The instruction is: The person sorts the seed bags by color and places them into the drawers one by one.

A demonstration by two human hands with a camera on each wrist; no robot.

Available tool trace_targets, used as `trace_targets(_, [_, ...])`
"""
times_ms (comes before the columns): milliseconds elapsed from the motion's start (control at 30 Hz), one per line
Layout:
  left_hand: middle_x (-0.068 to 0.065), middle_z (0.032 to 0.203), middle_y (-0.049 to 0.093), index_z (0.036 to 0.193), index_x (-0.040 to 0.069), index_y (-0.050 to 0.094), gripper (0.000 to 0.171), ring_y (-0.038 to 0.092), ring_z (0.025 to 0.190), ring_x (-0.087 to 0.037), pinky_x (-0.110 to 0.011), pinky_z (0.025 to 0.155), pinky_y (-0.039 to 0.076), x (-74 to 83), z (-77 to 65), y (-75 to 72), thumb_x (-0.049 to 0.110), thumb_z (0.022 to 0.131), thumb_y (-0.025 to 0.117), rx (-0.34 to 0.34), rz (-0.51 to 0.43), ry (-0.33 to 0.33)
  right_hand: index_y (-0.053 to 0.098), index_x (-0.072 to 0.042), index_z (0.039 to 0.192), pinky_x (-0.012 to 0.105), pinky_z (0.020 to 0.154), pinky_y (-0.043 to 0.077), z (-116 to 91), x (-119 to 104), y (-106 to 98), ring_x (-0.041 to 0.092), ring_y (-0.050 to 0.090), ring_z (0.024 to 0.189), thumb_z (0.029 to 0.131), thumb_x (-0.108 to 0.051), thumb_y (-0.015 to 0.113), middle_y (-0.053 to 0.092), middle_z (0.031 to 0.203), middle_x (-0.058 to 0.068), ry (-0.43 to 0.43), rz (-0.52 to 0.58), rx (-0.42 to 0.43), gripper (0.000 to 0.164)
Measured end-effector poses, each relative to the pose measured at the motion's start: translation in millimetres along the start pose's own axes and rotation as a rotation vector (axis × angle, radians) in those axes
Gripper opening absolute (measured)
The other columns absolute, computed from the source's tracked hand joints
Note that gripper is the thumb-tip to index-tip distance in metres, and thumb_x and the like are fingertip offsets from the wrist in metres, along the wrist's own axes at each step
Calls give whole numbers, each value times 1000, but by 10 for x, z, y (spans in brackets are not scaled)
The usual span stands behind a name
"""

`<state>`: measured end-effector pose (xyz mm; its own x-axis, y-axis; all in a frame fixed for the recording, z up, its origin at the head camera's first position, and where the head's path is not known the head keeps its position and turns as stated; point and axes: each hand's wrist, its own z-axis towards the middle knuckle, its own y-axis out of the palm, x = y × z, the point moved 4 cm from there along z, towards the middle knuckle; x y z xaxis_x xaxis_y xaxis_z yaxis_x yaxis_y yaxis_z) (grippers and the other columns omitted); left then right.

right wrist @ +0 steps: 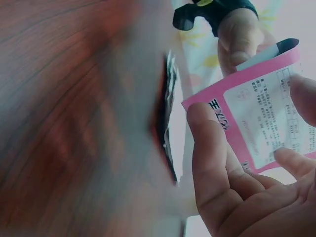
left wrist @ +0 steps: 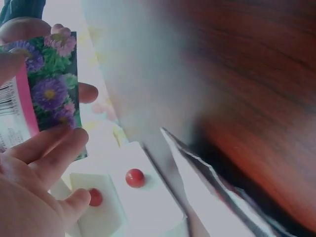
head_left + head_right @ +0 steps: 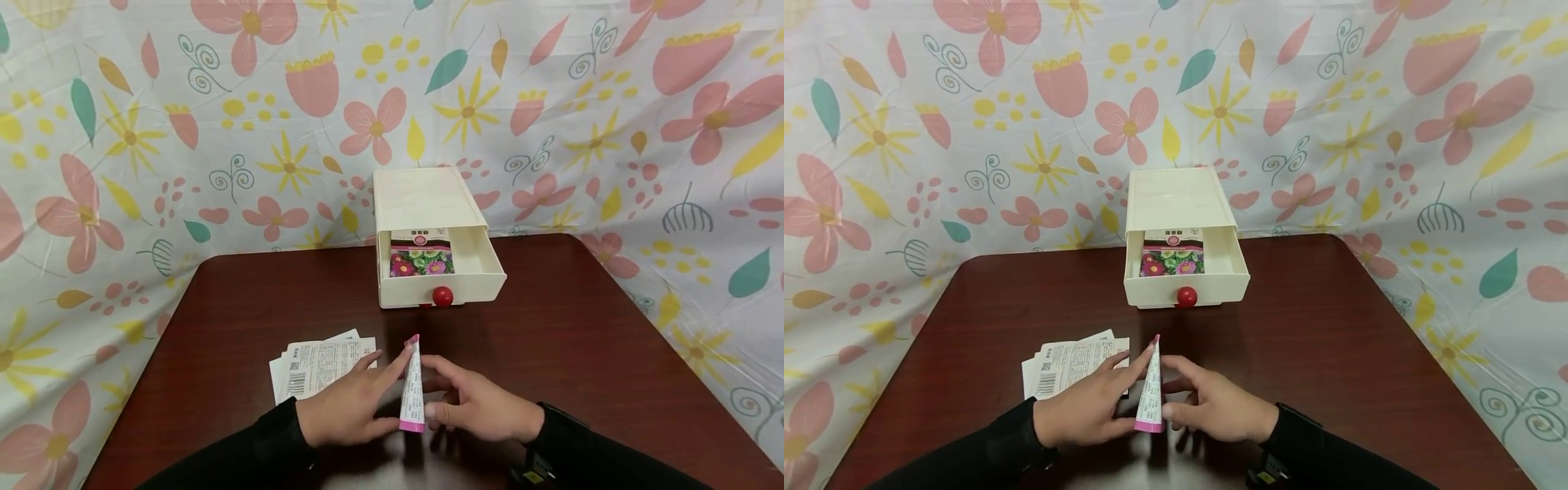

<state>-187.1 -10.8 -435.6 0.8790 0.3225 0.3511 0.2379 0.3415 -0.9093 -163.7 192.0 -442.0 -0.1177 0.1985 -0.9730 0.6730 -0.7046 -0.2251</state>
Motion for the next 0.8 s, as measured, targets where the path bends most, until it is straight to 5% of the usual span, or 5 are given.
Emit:
trace_targets(467, [-5, 147, 49, 158, -1, 13, 97, 48, 129, -9, -45, 110, 32, 180, -64, -167, 22, 89, 77, 134, -42, 183, 31, -21, 149, 27, 60, 53, -1, -215, 7, 19, 62, 71, 91, -13, 75, 61, 115, 12, -182, -121, 75, 74])
trace_targets(633, [-2, 144, 48, 159, 6, 20, 76, 45, 130, -13, -35, 109, 33, 238, -80, -199, 16, 95, 59, 132, -109, 193, 29, -23, 147, 30, 60, 54, 14, -241, 4, 19, 61, 70, 91, -18, 76, 63, 101, 9, -124, -130, 115, 74])
trace_targets(800, [-3, 139, 48, 160, 12, 24, 62, 46, 125, -15, -32, 105, 37, 279, -97, -206, 34, 106, 45, 133, -138, 175, 30, -26, 145, 33, 62, 56, 16, -255, 10, 20, 61, 70, 90, -23, 77, 64, 96, 7, -54, -159, 173, 72])
